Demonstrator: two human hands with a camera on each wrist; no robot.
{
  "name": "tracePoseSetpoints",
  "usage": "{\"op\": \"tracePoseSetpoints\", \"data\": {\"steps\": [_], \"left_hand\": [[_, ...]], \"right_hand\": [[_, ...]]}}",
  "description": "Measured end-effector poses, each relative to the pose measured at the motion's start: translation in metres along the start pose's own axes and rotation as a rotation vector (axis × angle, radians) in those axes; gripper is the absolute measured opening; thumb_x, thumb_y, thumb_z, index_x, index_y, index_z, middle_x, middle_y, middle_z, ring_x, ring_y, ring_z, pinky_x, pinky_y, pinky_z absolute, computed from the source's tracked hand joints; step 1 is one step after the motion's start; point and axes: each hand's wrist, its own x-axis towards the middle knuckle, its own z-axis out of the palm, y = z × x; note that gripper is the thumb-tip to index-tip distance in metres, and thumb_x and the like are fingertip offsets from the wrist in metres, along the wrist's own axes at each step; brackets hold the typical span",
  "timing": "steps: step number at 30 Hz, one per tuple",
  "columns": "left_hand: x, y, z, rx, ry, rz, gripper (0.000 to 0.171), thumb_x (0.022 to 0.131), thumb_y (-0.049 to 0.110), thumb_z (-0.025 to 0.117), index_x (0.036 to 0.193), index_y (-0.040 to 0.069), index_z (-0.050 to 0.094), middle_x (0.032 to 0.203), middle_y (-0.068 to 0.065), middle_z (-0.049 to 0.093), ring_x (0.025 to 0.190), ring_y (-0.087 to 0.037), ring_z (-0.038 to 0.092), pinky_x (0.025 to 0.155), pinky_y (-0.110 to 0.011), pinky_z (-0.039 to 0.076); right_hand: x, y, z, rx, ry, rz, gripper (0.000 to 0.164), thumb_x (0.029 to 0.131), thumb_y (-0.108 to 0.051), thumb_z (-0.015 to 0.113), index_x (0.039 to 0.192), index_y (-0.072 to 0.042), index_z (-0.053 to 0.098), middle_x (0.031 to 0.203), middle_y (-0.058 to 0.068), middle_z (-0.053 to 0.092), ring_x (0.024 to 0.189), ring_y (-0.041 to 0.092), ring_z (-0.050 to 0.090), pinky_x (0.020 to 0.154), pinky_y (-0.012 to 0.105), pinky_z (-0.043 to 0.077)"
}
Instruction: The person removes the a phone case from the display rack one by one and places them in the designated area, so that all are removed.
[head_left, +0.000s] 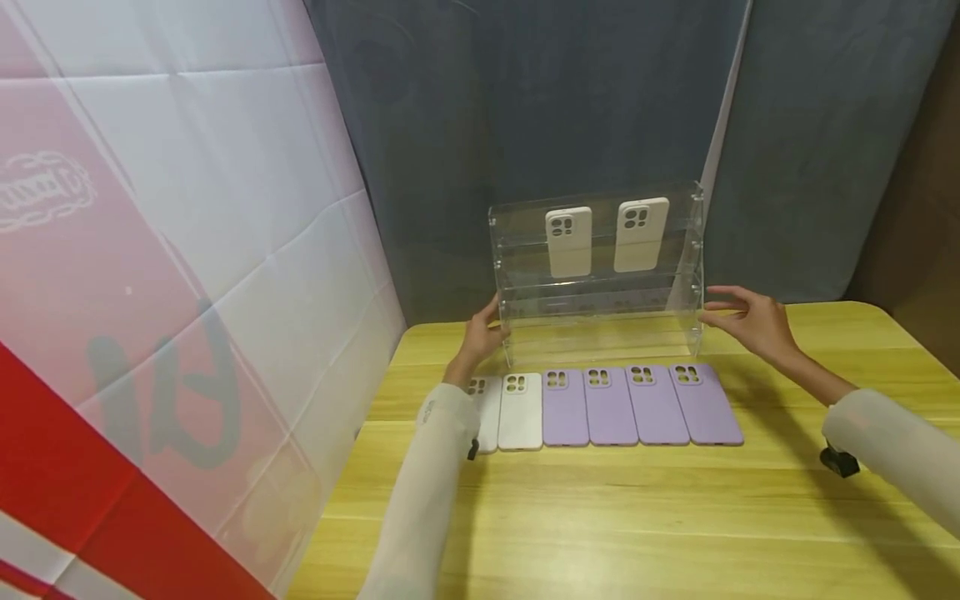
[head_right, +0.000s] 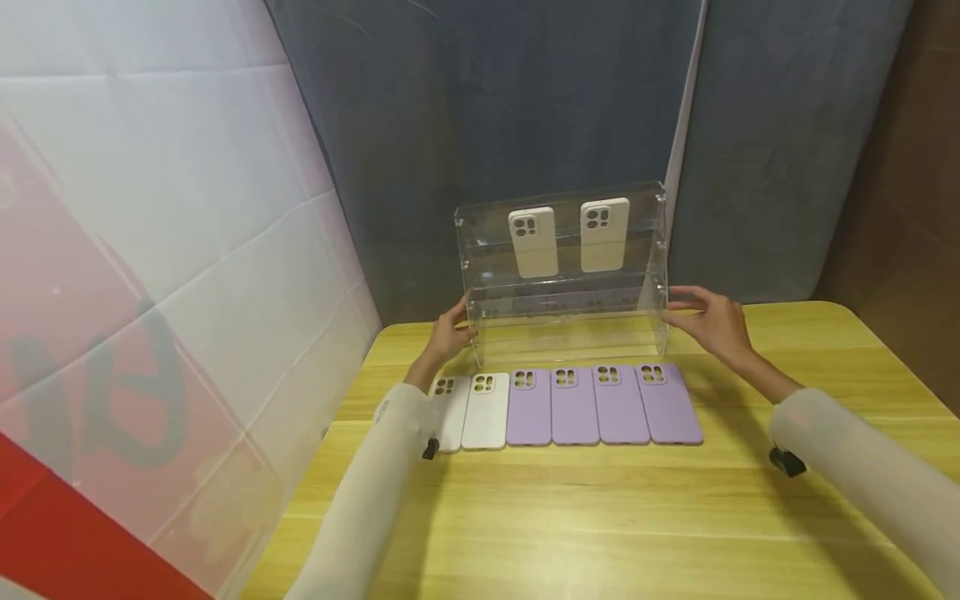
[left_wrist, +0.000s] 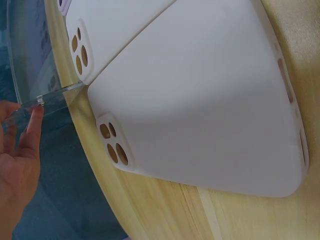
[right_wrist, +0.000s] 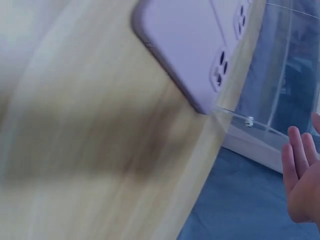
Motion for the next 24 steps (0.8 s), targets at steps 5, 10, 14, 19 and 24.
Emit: {"op": "tracePoseSetpoints", "data": {"steps": [5, 10, 14, 19, 24], "left_hand": [[0.000, 0.003, 0.000, -0.003, -0.009, 0.002, 0.087, 0.093, -0.018, 0.060, 0.165, 0.021, 0.029, 0.156, -0.027, 0.045, 0.129, -0.051, 0.056, 0.100, -0.046, 0.059], [0.001, 0.003, 0.000, 0.010, 0.001, -0.002, 0.088, 0.092, -0.017, 0.062, 0.165, 0.020, 0.029, 0.158, -0.025, 0.044, 0.130, -0.048, 0.058, 0.099, -0.043, 0.060], [0.001, 0.004, 0.001, 0.017, 0.011, -0.007, 0.088, 0.092, -0.017, 0.062, 0.164, 0.020, 0.030, 0.157, -0.024, 0.044, 0.128, -0.046, 0.060, 0.098, -0.042, 0.061], [-0.001, 0.004, 0.001, 0.017, 0.016, -0.016, 0.088, 0.092, -0.017, 0.062, 0.164, 0.021, 0.030, 0.157, -0.023, 0.045, 0.129, -0.046, 0.059, 0.099, -0.043, 0.060], [-0.002, 0.003, 0.001, 0.003, 0.020, -0.003, 0.087, 0.091, -0.019, 0.061, 0.164, 0.019, 0.031, 0.155, -0.025, 0.047, 0.128, -0.049, 0.058, 0.101, -0.045, 0.059]], "right_hand": [[0.015, -0.009, -0.001, -0.008, 0.034, 0.000, 0.049, 0.088, -0.009, 0.083, 0.134, 0.000, 0.067, 0.111, 0.027, 0.074, 0.068, -0.025, 0.056, 0.045, 0.014, 0.041], [0.033, -0.017, -0.001, -0.014, 0.072, -0.025, 0.048, 0.088, -0.010, 0.083, 0.133, -0.001, 0.068, 0.112, 0.026, 0.074, 0.066, -0.027, 0.055, 0.037, 0.015, 0.034], [0.049, -0.026, 0.001, -0.015, 0.102, -0.035, 0.047, 0.089, -0.013, 0.083, 0.133, -0.003, 0.069, 0.114, 0.025, 0.074, 0.069, -0.028, 0.054, 0.040, 0.011, 0.038], [0.065, -0.037, 0.003, 0.004, 0.108, -0.002, 0.048, 0.091, -0.020, 0.082, 0.134, -0.004, 0.069, 0.117, 0.023, 0.074, 0.075, -0.027, 0.055, 0.058, 0.001, 0.045], [0.079, -0.046, 0.005, 0.008, 0.117, 0.004, 0.049, 0.091, -0.021, 0.082, 0.134, -0.004, 0.068, 0.116, 0.022, 0.074, 0.074, -0.027, 0.055, 0.060, 0.001, 0.044]]}}
